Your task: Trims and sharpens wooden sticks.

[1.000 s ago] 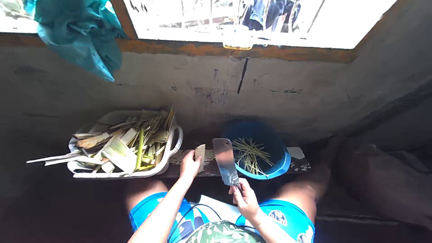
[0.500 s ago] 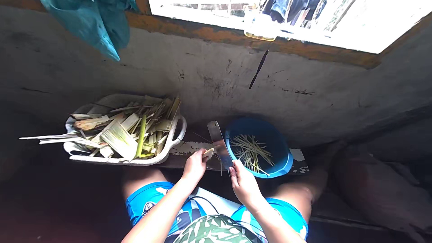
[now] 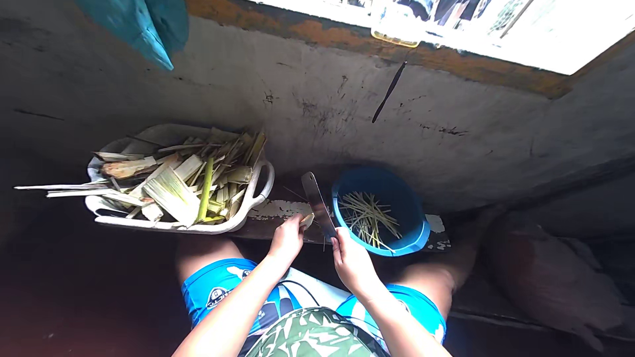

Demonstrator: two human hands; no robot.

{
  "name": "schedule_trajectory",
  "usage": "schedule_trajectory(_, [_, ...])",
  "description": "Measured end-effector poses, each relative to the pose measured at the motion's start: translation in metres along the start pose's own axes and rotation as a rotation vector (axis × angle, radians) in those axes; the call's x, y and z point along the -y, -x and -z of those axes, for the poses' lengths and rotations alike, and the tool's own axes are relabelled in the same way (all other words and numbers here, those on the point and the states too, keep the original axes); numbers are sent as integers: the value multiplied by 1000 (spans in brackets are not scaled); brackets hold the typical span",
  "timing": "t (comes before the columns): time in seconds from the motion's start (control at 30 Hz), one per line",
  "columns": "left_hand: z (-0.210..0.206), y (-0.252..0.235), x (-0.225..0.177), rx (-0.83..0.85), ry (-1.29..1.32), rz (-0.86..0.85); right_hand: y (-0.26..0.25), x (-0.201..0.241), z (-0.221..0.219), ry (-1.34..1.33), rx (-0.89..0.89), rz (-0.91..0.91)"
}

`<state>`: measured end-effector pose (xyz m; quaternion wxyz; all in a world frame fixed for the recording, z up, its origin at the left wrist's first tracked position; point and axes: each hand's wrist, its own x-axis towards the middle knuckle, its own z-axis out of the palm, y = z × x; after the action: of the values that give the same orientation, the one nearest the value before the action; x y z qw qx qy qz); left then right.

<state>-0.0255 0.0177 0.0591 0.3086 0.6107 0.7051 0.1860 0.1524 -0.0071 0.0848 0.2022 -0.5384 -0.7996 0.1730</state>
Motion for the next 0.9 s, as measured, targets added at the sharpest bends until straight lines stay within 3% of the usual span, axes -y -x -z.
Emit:
schedule_trajectory(0.5, [-5,2,-1,-27,-29,-16,-11,18,12,148,303,-131])
schedule_trajectory(0.9, [-2,-1,-1,-31,-19,-8,-15,17,1,214,344,-143])
